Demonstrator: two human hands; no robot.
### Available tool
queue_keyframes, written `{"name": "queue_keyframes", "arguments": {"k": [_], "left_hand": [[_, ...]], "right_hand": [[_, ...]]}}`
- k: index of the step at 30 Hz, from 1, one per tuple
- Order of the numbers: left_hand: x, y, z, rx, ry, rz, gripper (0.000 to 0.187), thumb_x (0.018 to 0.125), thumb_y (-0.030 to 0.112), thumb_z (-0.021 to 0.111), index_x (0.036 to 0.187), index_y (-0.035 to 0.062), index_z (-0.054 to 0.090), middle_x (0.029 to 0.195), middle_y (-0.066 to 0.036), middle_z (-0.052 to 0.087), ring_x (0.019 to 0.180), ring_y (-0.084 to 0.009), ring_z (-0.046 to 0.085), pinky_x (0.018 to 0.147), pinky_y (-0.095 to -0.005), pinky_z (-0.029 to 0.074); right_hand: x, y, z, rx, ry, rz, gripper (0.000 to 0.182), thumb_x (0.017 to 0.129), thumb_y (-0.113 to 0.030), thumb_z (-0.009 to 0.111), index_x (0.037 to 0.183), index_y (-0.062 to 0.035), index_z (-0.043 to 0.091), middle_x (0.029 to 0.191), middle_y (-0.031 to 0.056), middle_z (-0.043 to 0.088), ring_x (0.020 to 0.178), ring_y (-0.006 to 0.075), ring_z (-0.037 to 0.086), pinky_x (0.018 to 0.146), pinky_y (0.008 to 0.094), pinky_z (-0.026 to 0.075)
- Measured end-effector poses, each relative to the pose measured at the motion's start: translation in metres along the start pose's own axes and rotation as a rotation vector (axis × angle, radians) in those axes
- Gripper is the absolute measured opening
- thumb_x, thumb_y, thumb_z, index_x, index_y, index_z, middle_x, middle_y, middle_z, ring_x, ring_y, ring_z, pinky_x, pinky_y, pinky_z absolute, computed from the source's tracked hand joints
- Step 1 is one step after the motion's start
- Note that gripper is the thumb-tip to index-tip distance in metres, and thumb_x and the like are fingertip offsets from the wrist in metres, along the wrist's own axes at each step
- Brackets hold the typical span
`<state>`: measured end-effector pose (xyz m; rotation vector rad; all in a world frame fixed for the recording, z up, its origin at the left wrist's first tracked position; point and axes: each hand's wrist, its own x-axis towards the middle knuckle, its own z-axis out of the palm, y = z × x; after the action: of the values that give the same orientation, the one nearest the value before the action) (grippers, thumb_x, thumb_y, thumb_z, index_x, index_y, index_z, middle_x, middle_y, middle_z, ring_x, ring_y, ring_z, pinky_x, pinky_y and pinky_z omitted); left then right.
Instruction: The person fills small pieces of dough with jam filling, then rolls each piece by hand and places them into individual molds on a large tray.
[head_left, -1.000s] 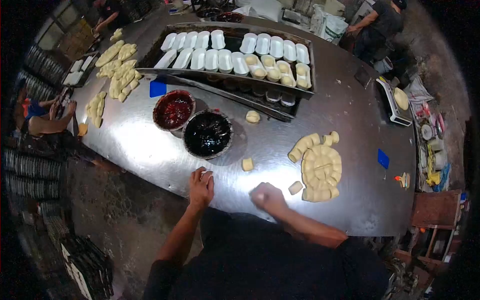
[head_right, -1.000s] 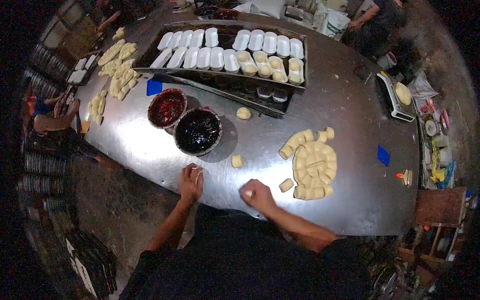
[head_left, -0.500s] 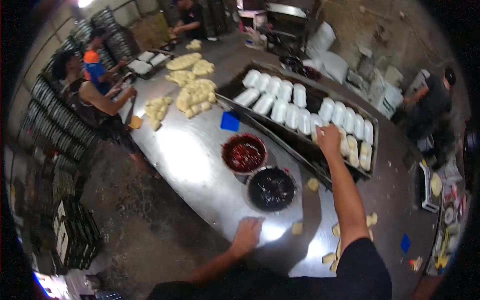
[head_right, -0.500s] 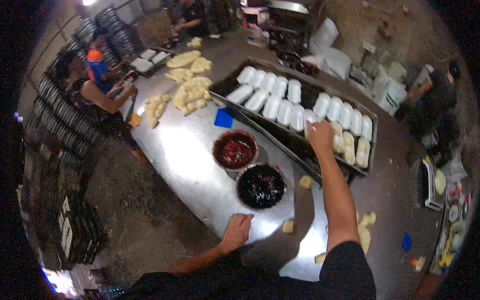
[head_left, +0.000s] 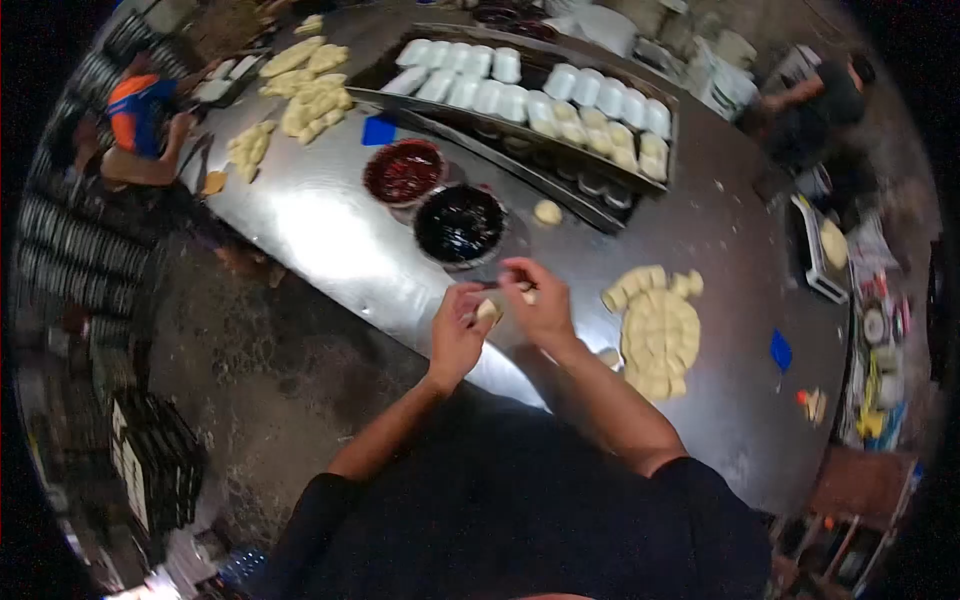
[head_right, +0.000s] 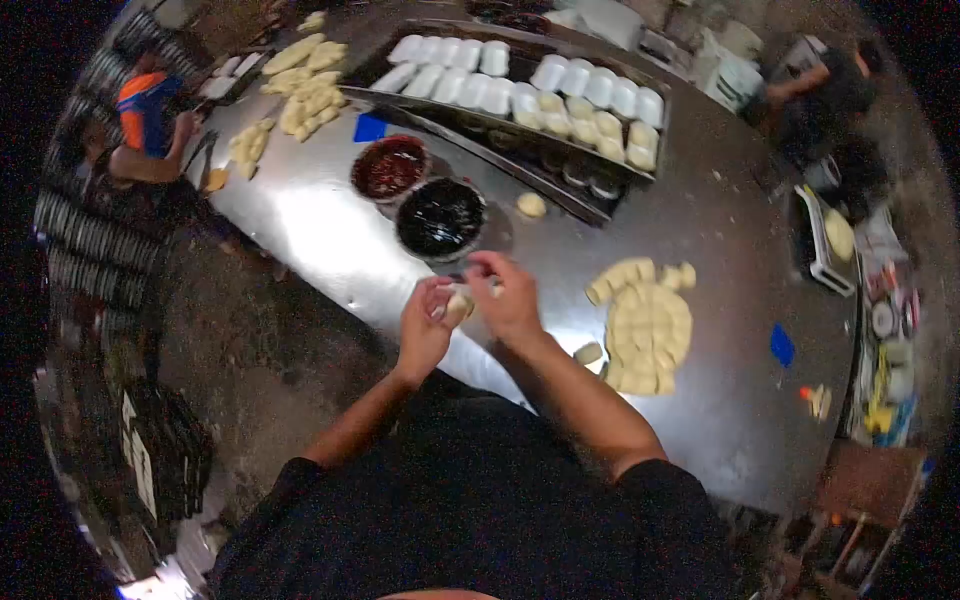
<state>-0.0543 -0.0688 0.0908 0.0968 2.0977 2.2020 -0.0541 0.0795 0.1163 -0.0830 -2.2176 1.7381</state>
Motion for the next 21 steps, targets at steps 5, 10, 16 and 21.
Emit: {"name": "queue_keyframes", "arguments": {"k": [5,10,16,21], "left_hand": [[-0.006,0.110,0.071,-0.546,-0.261,-0.076,0.024,0.096,0.020,0.061,0.099,-0.0028,0.068,0.097,-0.002,0.065,0.089,-0.0075,0.057,0.081,-0.0219,0.044],[0.011,0.121,0.065,-0.201,0.046,-0.119,0.066,0.100,0.055,0.039,0.067,0.0023,0.061,0.065,-0.003,0.057,0.061,-0.0105,0.052,0.058,-0.0253,0.044],[0.028,-0.022,-0.034,-0.589,0.087,-0.737,0.078,0.096,0.068,0.026,0.103,-0.0024,0.059,0.101,-0.014,0.066,0.093,-0.0221,0.063,0.084,-0.0357,0.051],[0.082,-0.069,-0.081,-0.655,0.260,-0.766,0.069,0.101,0.057,0.019,0.125,0.0012,0.050,0.118,-0.023,0.060,0.104,-0.0336,0.061,0.094,-0.0517,0.048]], "right_hand": [[0.025,-0.072,-0.051,0.143,0.507,-0.406,0.021,0.087,-0.010,0.062,0.068,0.0002,0.061,0.059,0.0088,0.060,0.053,0.0144,0.059,0.055,0.0286,0.048],[-0.006,-0.092,-0.008,0.144,0.404,-0.373,0.040,0.094,-0.014,0.057,0.059,0.0029,0.051,0.053,0.0032,0.047,0.051,0.0081,0.041,0.049,0.0285,0.033],[-0.004,-0.013,0.013,0.580,-0.393,0.629,0.022,0.087,-0.020,0.066,0.087,0.0015,0.070,0.073,-0.0006,0.065,0.065,0.0075,0.058,0.056,0.0273,0.043],[0.094,0.041,0.072,-0.673,-0.465,-0.239,0.023,0.075,-0.004,0.061,0.094,0.0005,0.071,0.087,0.0208,0.070,0.077,0.0320,0.067,0.069,0.0383,0.052]]}}
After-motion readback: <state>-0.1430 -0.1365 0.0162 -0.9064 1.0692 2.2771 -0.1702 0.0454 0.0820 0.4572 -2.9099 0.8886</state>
